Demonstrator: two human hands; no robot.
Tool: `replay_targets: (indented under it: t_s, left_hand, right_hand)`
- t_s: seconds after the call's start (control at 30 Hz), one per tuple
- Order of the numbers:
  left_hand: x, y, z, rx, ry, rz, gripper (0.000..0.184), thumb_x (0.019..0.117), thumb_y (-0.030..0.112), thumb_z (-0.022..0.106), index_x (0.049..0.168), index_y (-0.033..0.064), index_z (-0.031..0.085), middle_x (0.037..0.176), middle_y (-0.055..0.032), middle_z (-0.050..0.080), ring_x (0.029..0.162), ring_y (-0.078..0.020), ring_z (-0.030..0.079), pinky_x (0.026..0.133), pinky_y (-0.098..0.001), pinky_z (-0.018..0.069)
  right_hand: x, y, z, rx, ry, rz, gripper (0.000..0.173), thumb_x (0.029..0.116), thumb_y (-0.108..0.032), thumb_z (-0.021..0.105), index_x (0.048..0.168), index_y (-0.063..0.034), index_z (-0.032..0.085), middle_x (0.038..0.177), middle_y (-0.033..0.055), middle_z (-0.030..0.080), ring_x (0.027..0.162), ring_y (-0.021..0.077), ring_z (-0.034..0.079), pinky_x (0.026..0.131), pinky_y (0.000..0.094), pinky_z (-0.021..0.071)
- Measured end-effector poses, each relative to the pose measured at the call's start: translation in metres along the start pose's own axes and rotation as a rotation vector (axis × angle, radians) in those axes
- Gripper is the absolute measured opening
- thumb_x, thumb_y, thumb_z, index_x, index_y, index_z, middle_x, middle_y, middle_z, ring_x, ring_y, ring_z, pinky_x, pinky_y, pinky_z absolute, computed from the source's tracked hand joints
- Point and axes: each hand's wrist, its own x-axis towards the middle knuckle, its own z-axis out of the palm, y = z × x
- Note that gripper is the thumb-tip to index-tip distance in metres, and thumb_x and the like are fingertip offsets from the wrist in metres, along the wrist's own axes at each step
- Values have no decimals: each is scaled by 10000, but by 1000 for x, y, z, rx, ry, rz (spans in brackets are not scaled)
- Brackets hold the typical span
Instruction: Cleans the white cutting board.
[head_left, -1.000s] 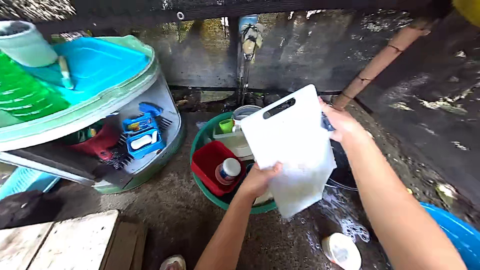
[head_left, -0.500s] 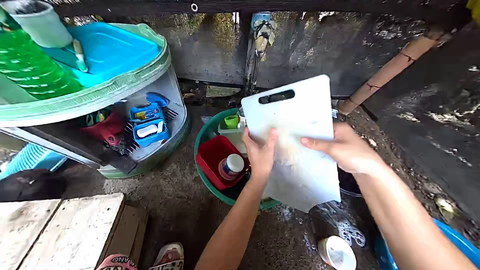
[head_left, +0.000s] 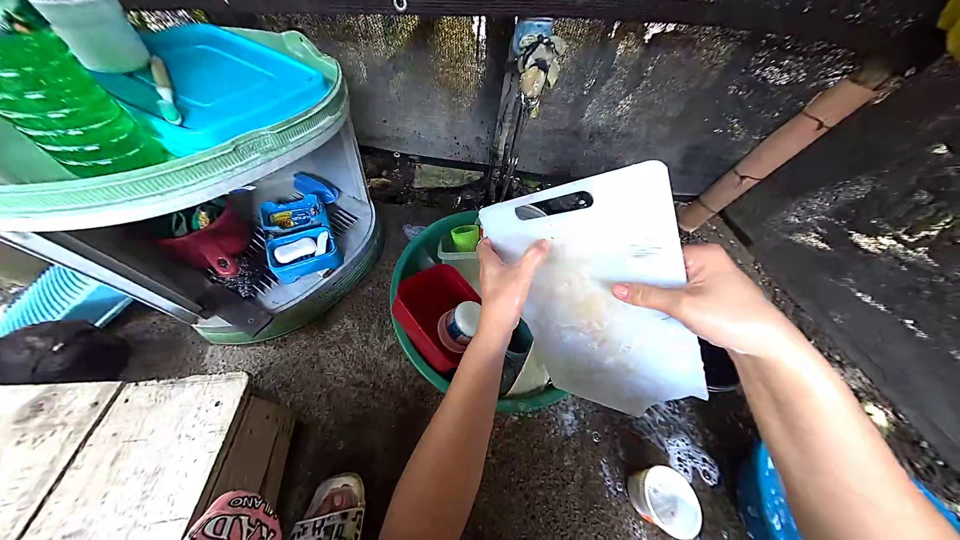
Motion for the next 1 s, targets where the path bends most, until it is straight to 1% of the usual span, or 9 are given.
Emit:
replay_targets:
  t_s: [0.17,0.3,0.47,0.53,0.6,0.73,0.87,0.93,1.0]
  left_hand:
    - [-1,3,0,16,-3,4,985,823,540,803,1535,110,277,1380,-173,560,1212,-267,608,969,-495,544]
    - [0,2,-2,5,1,0,851,864,447,759,1510,94,332,1357,-169,572,1197,-260,605,949,-486,540]
    - [-4,2,-3,25,-12,8,903,877,463,758,1546,99,273,1411,-178,538,1247,-268,580,998,-496,520]
    - [-1,-4,-8,10,-26,78,626,981,359,645,1481,77,394,1295,-155,613,1129,-236,637,927,-468,555]
    - [5,-8,-13,-17,26,147,349,1058,304,531,1317,78,590,1048,-85,689,868,-149,671,752,-374,579]
    - [7,-1,-13,-100,130,198,349,1010,468,617,1078,135,696,828,-2,700,669,-75,672,619,-276,592]
    - [7,2,-15,-118,239,201,496,1040,561,475,953,143,728,728,3,664,589,-61,625,539,-251,538]
    - [8,2,-25,-270,38,184,406,1080,462,456,1052,148,711,839,12,705,712,-61,682,647,-264,596]
    - [8,-2,-40,-410,-352,129,235,1067,293,524,1223,152,628,1027,-5,727,891,-103,716,793,-320,621]
  right_hand:
    - [-1,-3,1,-42,-1,-17,197,776,-19,814,937,-117,755,824,-32,764,703,35,717,624,235,616]
    - [0,-1,2,-15,-10,-20,200,781,-15,816,947,-109,756,820,-19,770,707,40,723,629,235,619]
    - [-1,0,2,-25,-21,-17,203,772,-19,807,944,-113,754,819,-31,763,701,36,717,627,239,618]
    - [0,2,-3,29,-23,12,194,771,-2,796,930,-106,754,793,-19,765,674,52,719,601,247,620]
    - [1,8,-9,120,-35,32,229,751,27,775,937,-105,757,803,-3,771,671,70,723,597,251,623]
    - [3,15,-9,244,-64,31,275,722,62,769,937,-109,767,819,2,778,681,69,728,614,247,628]
    - [4,19,-7,343,-88,73,279,718,84,741,933,-92,761,836,31,781,698,86,735,637,258,634]
    - [5,24,-11,391,-87,99,277,721,69,736,937,-103,765,841,30,783,695,87,735,626,259,632]
    - [7,28,-16,448,-22,115,279,727,48,742,953,-114,755,846,19,784,690,87,737,615,266,636]
